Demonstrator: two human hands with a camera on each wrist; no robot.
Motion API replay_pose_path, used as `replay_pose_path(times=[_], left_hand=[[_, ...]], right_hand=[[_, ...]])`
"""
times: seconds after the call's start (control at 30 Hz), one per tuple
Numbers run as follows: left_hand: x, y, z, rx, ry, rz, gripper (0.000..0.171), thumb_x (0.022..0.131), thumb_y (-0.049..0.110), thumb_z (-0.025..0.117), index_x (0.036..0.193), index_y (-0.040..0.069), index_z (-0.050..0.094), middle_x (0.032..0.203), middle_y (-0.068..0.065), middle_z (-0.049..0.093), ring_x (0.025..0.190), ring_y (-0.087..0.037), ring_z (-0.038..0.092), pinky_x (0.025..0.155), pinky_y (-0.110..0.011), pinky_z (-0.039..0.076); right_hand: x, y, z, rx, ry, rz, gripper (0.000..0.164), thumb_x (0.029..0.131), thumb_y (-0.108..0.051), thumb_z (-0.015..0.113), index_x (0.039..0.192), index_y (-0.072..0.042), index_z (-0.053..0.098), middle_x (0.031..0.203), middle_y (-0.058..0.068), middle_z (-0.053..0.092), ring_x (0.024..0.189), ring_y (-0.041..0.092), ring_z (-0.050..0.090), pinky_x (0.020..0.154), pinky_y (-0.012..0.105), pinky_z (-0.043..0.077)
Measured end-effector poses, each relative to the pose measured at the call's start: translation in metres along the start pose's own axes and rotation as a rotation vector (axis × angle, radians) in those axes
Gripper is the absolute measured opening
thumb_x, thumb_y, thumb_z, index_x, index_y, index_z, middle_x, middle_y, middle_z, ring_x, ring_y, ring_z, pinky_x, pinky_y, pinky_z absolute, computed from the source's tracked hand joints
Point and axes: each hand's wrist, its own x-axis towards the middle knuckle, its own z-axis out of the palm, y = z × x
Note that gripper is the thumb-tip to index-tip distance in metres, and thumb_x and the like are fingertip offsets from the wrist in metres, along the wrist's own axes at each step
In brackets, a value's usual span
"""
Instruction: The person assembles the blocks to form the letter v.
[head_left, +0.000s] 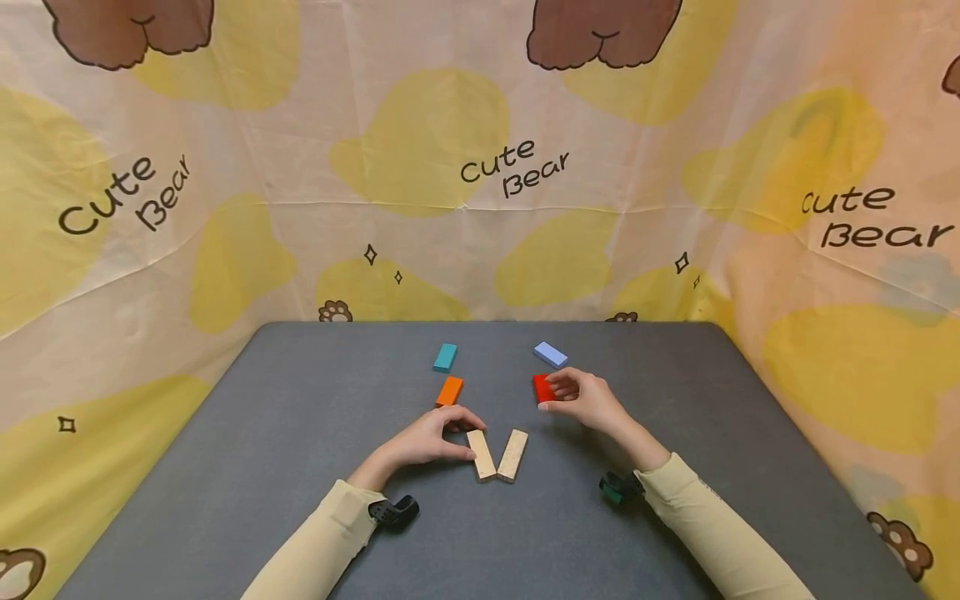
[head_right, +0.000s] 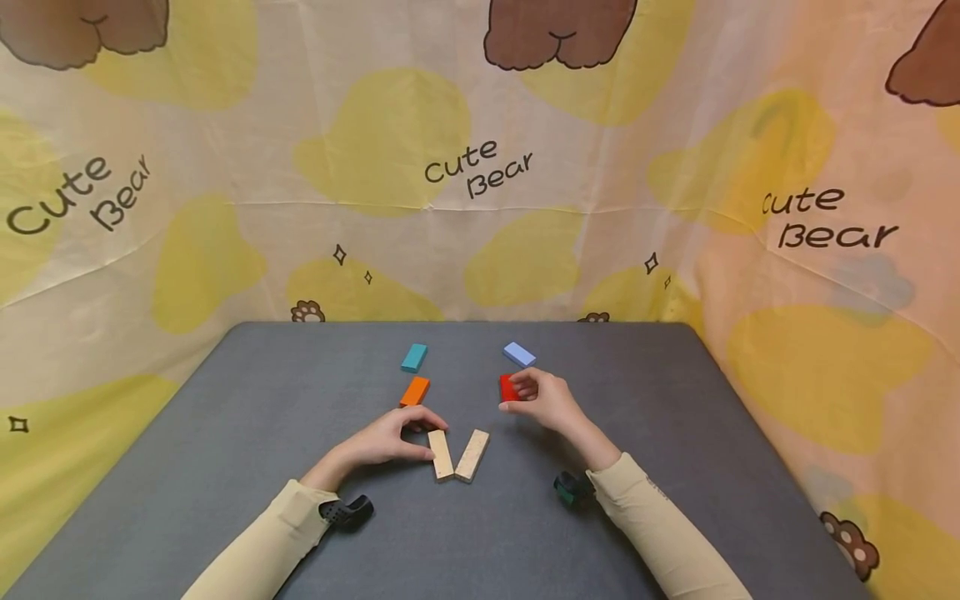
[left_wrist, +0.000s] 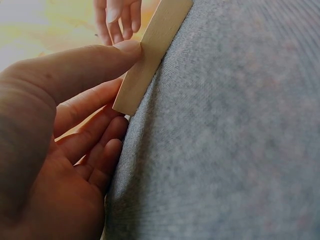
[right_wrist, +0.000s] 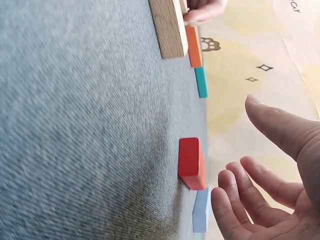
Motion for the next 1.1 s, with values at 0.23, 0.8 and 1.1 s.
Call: replay_pose_path(times=[0.23, 0.8, 1.1], left_hand=[[0.004, -0.015, 0.003, 0.023, 0.007, 0.004, 0.041, 0.083, 0.012, 0.073, 0.12, 0.002, 0.061, 0.121, -0.012, 0.062, 0.11, -0.03, 0.055, 0.098, -0.048, 0.04], [0.009, -0.036, 0.005, 0.037, 0.015, 0.008, 0.04, 0.081, 0.027, 0.075, 0.118, 0.017, 0.064, 0.117, 0.005, 0.063, 0.108, -0.015, 0.056, 0.097, -0.038, 0.042], [0.001, -0.003, 0.0, -0.002, 0.003, 0.013, 0.04, 0.082, 0.011, 0.073, 0.119, 0.001, 0.061, 0.119, -0.013, 0.062, 0.11, -0.03, 0.055, 0.099, -0.05, 0.04]], right_hand=[[0.006, 0.003, -0.004, -0.004, 0.009, -0.015, 0.05, 0.076, -0.031, 0.08, 0.114, -0.004, 0.063, 0.105, 0.012, 0.068, 0.094, 0.024, 0.064, 0.085, 0.039, 0.053], [0.02, 0.022, -0.012, -0.041, 0.013, -0.002, 0.049, 0.076, -0.031, 0.08, 0.115, -0.006, 0.064, 0.108, 0.012, 0.067, 0.099, 0.026, 0.064, 0.086, 0.041, 0.052], [0.023, 0.026, -0.013, -0.03, -0.018, -0.008, 0.052, 0.076, -0.028, 0.08, 0.118, -0.002, 0.062, 0.111, 0.016, 0.066, 0.1, 0.029, 0.064, 0.089, 0.042, 0.051]])
